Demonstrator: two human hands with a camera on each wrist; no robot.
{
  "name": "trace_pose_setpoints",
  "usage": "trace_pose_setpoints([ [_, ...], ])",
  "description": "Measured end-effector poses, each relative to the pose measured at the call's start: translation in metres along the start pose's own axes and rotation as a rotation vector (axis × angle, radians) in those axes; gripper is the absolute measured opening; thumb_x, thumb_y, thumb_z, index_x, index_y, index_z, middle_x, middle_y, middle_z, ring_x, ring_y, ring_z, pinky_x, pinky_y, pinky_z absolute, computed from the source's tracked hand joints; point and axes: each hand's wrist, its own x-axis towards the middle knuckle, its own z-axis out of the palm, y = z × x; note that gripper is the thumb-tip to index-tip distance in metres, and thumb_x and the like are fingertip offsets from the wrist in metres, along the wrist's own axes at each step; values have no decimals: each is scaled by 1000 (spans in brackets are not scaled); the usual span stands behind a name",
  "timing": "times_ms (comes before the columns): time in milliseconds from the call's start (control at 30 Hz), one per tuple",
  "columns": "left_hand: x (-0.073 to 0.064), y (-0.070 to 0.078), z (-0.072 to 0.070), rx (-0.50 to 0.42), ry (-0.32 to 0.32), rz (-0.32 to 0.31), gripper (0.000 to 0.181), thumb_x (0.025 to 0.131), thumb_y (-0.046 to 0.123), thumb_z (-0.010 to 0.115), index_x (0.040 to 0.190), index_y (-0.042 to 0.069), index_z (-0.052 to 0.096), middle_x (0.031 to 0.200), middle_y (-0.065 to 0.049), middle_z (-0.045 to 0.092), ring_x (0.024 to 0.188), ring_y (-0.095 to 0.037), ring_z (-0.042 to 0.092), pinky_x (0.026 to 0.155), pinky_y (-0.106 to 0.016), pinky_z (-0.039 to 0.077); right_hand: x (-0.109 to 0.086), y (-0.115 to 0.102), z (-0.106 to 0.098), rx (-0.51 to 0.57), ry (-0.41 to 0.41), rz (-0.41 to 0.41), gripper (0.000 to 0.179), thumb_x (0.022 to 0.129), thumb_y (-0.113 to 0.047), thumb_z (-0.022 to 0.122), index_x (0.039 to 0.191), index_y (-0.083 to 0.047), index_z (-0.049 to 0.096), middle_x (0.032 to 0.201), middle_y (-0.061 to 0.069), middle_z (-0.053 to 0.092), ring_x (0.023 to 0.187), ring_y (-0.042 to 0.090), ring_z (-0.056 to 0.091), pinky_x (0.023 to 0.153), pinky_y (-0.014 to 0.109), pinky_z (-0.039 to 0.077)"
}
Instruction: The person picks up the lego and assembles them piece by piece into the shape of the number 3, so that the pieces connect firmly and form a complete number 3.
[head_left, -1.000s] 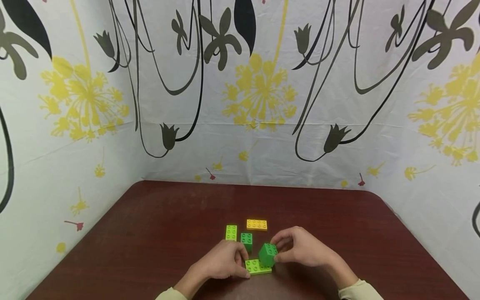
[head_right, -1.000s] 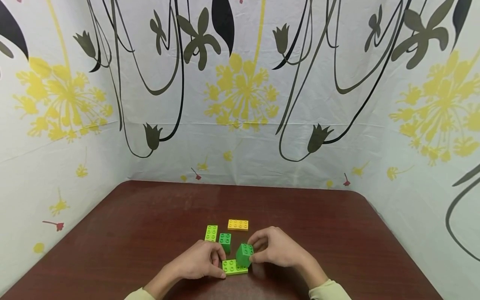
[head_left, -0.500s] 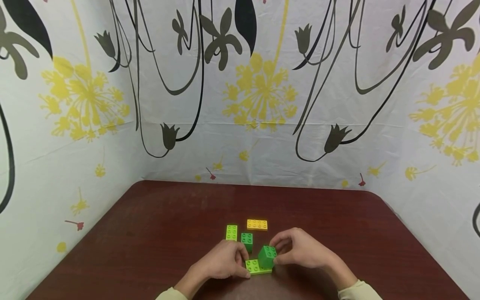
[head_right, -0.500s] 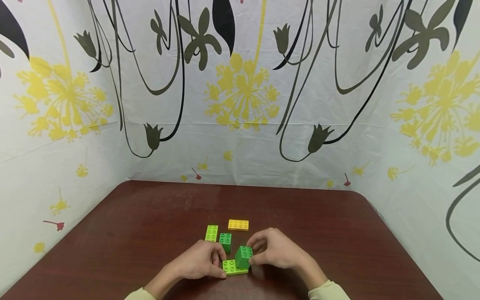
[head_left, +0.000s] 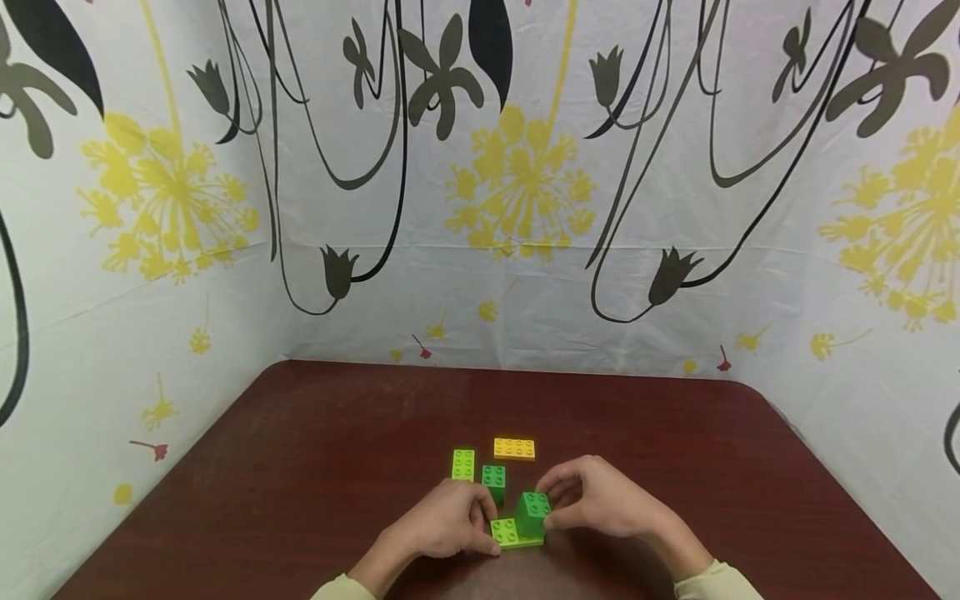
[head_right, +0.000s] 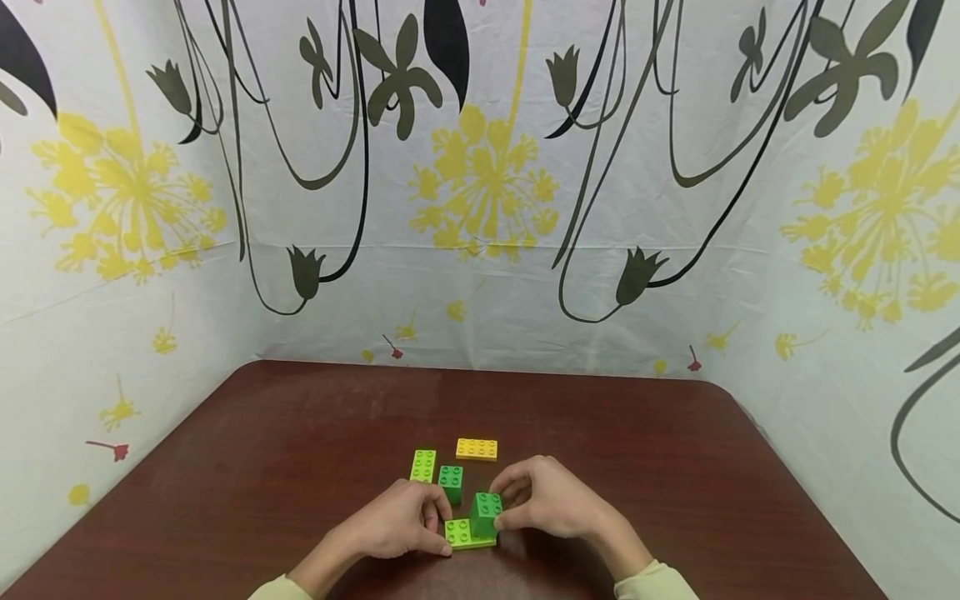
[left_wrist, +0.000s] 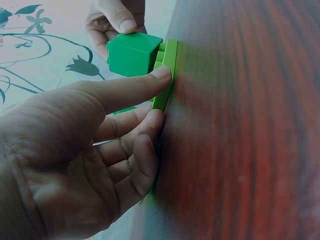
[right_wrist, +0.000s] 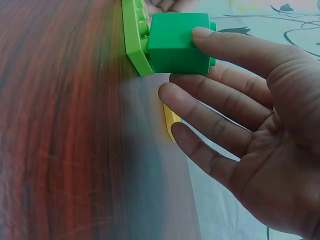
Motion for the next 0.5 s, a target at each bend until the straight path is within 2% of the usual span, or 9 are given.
trace_pose_setpoints([
  [267, 0, -1, 0, 9, 6, 5, 26, 81, 17, 93, 98, 12, 73, 65, 8, 63, 49, -7, 58, 62, -22, 52, 1, -3, 1, -1, -3, 1, 31, 88, -22, 87, 115, -10, 78, 106, 3, 80, 94, 14, 76, 78, 27, 61],
  [333, 6, -15, 3, -1, 7, 20, 27, 80, 22, 93, 97, 16, 73, 65, 8, 64, 49, -7, 59, 62, -22, 52, 1, -3, 2, 3, -1, 3, 31, 88, -21, 87, 116, -10, 78, 107, 4, 80, 95, 15, 76, 78, 27, 61],
  [500, 6, -15, 3, -5, 3, 28, 27, 80, 22, 94, 96, 16, 72, 65, 8, 63, 49, -7, 59, 62, -21, 52, 2, -3, 3, -11, 9, 9, 31, 88, -23, 87, 116, -13, 78, 108, 2, 80, 95, 14, 76, 78, 27, 61],
])
